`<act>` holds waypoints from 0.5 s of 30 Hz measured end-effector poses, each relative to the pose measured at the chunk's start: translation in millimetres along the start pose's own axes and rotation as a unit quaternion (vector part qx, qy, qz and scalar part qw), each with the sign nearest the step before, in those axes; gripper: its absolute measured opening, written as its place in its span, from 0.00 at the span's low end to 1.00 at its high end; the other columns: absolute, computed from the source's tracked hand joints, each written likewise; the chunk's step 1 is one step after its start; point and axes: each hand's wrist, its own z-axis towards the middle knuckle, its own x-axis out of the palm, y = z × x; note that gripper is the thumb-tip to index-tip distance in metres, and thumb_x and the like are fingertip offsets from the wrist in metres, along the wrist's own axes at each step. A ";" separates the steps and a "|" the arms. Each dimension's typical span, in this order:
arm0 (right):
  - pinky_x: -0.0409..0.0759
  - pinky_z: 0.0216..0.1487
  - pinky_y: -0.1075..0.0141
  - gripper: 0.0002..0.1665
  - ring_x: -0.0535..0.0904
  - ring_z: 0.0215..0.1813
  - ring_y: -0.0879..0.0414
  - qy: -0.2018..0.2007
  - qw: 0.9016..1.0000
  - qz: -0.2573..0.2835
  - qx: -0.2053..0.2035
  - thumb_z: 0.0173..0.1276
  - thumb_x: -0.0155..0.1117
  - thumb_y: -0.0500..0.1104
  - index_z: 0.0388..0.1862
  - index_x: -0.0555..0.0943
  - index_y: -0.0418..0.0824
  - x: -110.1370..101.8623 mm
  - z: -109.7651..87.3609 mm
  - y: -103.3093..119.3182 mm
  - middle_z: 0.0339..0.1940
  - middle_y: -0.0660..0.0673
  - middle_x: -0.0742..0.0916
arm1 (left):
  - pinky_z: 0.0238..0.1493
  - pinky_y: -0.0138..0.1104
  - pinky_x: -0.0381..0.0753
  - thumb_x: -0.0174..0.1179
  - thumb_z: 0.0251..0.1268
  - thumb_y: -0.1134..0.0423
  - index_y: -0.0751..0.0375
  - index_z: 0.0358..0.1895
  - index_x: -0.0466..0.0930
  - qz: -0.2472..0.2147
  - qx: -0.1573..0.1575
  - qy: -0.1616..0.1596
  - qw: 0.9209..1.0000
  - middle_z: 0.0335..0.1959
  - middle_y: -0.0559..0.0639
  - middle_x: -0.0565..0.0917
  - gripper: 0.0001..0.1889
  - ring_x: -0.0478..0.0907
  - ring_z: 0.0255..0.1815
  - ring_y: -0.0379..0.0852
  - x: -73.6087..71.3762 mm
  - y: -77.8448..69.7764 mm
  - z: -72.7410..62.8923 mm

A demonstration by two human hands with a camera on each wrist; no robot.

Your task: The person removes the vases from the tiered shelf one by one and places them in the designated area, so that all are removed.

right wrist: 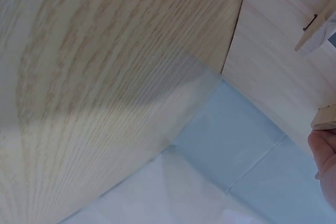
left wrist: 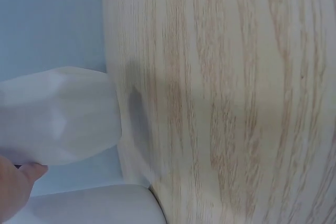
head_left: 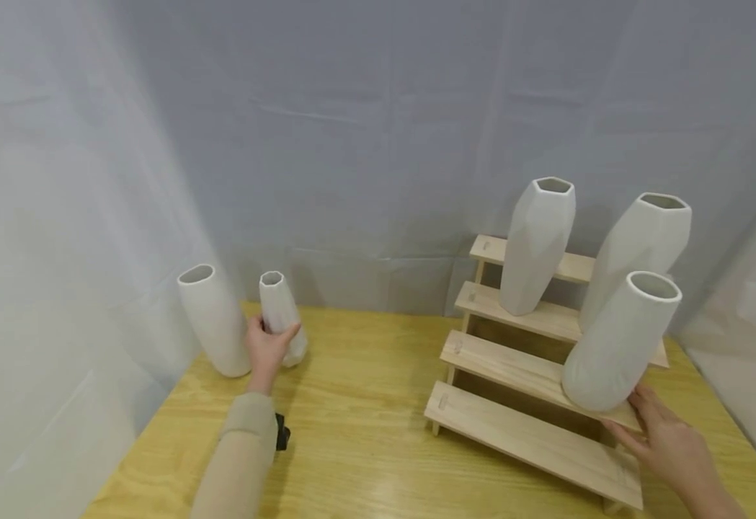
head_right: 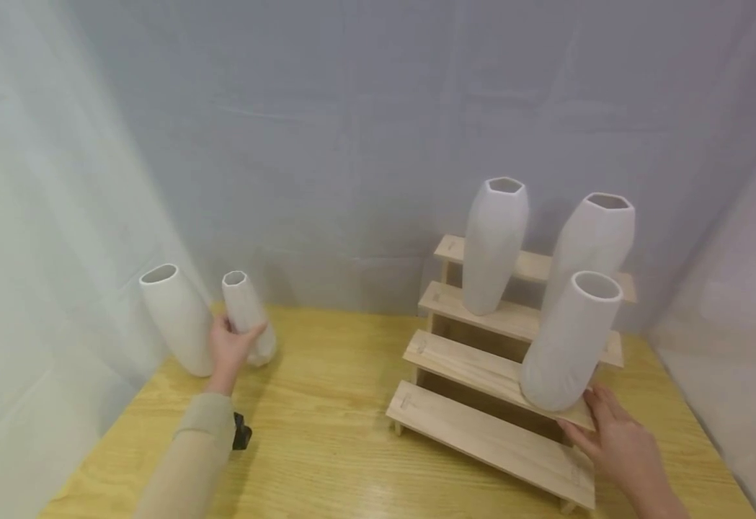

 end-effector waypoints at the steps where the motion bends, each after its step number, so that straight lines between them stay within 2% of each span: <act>1: 0.71 0.25 0.40 0.41 0.72 0.38 0.28 0.008 1.000 0.001 0.006 0.47 0.69 0.54 0.52 0.70 0.26 -0.2 0.1 0.6 0.48 0.25 0.75 | 0.49 0.47 0.70 0.69 0.42 0.67 0.76 0.48 0.64 0.001 0.002 -0.003 1.000 0.45 0.68 0.71 0.30 0.70 0.47 0.60 -0.7 0.8 0.5; 4: 0.71 0.24 0.40 0.41 0.72 0.38 0.27 0.021 1.000 0.002 0.018 0.49 0.68 0.54 0.52 0.69 0.27 0.2 -0.3 0.7 0.48 0.25 0.75 | 0.49 0.47 0.71 0.69 0.42 0.66 0.76 0.47 0.64 0.003 0.003 -0.008 1.000 0.45 0.68 0.72 0.30 0.70 0.46 0.60 -2.6 2.6 1.4; 15: 0.71 0.22 0.41 0.40 0.73 0.35 0.28 0.001 1.000 0.002 0.007 0.46 0.69 0.53 0.51 0.70 0.27 -0.1 -0.1 0.6 0.47 0.26 0.75 | 0.51 0.47 0.69 0.68 0.41 0.69 0.76 0.48 0.62 -0.001 -0.021 -0.022 1.000 0.46 0.68 0.70 0.30 0.68 0.48 0.60 -3.0 11.7 5.2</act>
